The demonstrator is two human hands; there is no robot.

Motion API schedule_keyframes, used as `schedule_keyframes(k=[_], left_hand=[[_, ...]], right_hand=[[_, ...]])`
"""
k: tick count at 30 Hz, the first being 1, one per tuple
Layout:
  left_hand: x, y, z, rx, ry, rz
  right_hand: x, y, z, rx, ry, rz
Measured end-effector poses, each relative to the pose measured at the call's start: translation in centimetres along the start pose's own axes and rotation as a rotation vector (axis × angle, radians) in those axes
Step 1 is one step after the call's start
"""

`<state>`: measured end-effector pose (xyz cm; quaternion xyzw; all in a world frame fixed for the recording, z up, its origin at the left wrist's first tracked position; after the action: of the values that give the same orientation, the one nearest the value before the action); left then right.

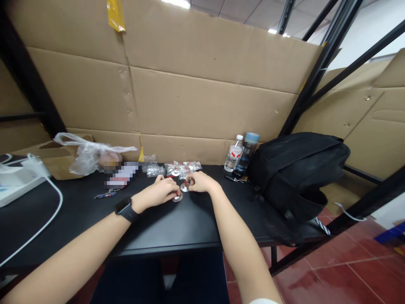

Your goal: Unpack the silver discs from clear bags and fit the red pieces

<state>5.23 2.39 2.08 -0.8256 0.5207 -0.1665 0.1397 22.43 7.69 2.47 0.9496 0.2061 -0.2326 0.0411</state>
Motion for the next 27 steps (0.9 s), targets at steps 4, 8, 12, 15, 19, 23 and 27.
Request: schedule_keyframes(k=[4, 8, 12, 15, 19, 23, 27], left_hand=[[-0.9, 0.2, -0.2, -0.022, -0.102, -0.047], [-0.9, -0.1, 0.0, -0.065, -0.132, -0.089], [-1.0, 0.0, 0.1, -0.082, -0.188, -0.145], [-1.8, 0.5, -0.2, -0.008, -0.249, -0.178], [-3.8, 1.3, -0.9, 0.146, -0.246, -0.282], [-4.9, 1.3, -1.6, 0.302, -0.101, -0.414], [-4.7, 1.0, -1.8, 0.432, 0.022, -0.422]], right_hand=[[-0.2, -0.4, 0.6, 0.032, -0.017, -0.01], [-0.1, -0.8, 1.5, 0.017, 0.043, 0.001], [-0.2, -0.8, 1.7, -0.007, 0.064, -0.002], [-0.8, -0.7, 1.5, -0.021, -0.048, -0.022], [-1.5, -0.9, 0.7, 0.039, -0.396, -0.03], [-1.7, -1.0, 0.2, 0.138, -0.718, 0.026], [-2.9, -1.0, 0.8, 0.142, -0.892, 0.003]])
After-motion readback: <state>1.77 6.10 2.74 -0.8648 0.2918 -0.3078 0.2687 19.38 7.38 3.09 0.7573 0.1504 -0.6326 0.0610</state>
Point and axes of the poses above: each hand's wrist, its own y-axis away from the middle knuckle, its own z-axis out of the palm, x = y × z, the point moved 5 cm from there along -y, towards the middle knuckle, and after that the axes turned 11 degrees about z, right-handed, at the moved point
